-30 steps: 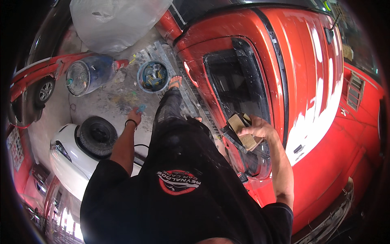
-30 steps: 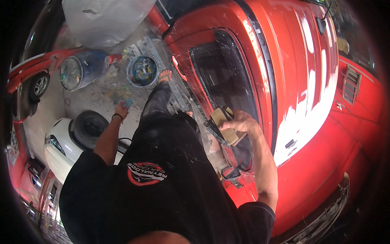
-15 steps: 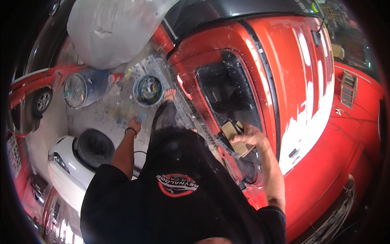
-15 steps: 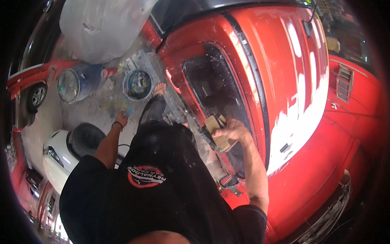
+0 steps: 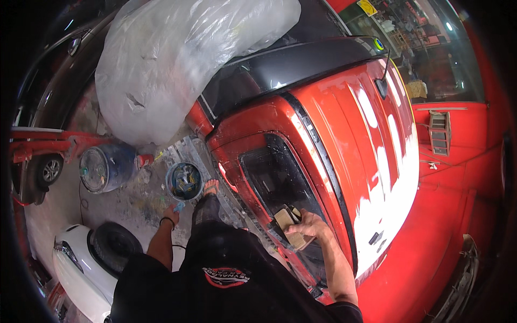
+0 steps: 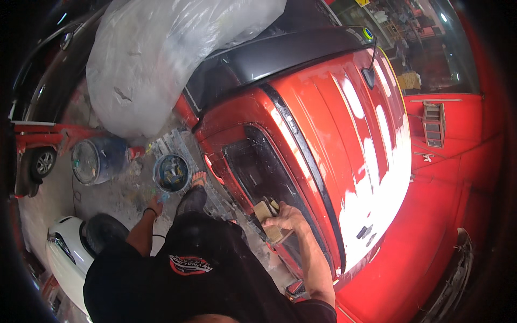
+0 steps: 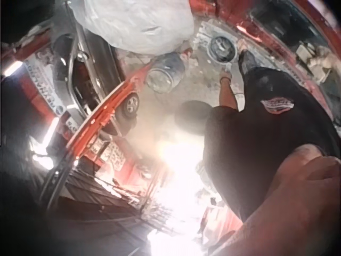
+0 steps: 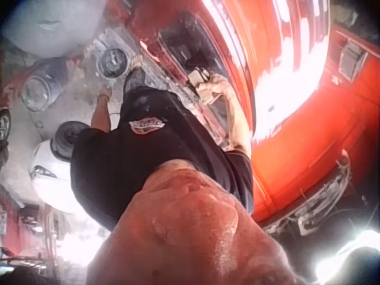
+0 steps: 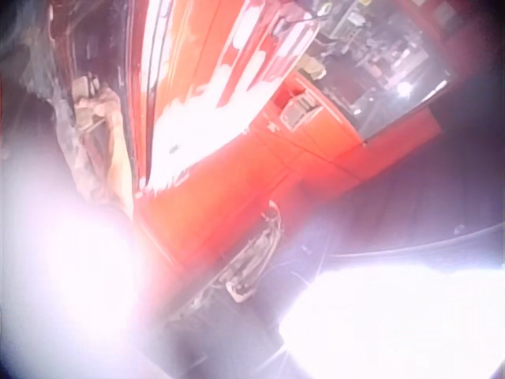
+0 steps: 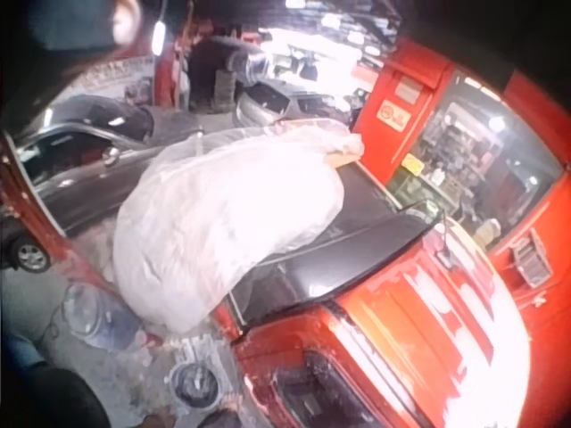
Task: The person sands the red car's body panels using sanding blocks and scrapers, then wipes the surfaces and the rear window with a cloth and water from a bucket.
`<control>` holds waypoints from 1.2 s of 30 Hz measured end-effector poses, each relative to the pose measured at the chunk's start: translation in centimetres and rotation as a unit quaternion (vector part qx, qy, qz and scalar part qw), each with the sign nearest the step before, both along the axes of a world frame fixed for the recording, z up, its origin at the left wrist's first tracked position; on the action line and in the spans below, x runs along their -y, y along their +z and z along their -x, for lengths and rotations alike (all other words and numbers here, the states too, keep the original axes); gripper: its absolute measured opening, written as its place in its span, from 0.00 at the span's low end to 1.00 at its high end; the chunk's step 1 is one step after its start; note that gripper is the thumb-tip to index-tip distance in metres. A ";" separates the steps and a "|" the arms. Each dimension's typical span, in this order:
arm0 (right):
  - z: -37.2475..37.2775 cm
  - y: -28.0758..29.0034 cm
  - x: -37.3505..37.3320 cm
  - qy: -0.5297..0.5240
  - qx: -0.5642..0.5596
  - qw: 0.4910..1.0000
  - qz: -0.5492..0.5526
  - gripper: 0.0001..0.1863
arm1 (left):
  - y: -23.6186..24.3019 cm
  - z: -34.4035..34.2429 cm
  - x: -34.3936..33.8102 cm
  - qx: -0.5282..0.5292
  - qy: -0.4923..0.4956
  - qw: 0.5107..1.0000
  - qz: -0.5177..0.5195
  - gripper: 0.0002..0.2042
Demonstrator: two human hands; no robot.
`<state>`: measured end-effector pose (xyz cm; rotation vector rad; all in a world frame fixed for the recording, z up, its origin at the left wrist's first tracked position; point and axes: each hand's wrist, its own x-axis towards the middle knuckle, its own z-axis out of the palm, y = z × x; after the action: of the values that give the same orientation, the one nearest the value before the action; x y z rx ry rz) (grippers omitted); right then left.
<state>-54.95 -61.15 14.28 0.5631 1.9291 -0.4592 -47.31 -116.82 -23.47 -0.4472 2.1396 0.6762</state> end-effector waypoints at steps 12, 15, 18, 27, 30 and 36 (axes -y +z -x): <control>22.6 0.1 5.6 -0.357 -0.348 0.799 0.336 0.40 | -2.2 -10.4 5.7 0.076 -0.032 0.996 0.032 0.24; 32.4 -1.0 3.1 -0.401 -0.414 0.734 0.358 0.40 | 0.6 -10.1 5.9 0.143 0.056 0.987 0.049 0.22; 40.4 -1.4 2.8 -0.510 -0.421 0.620 0.422 0.39 | -0.5 -13.2 8.2 0.124 0.263 0.957 -0.026 0.20; 50.4 -4.7 2.5 -0.439 -0.450 0.776 -0.038 0.54 | 4.6 -9.6 5.1 -0.028 0.410 0.889 -0.202 0.20; 48.5 -4.4 -0.1 -0.397 -0.414 0.816 -0.069 0.53 | 4.6 -4.0 2.2 -0.081 0.260 0.944 -0.186 0.21; 32.3 -2.0 -5.0 -0.333 -0.578 0.745 0.012 0.43 | 13.6 10.3 -16.7 -0.103 0.014 0.940 -0.326 0.21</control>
<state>-87.23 -56.20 12.33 1.1267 2.8199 -1.5880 -57.59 -100.07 -9.89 -0.0427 1.9445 1.4325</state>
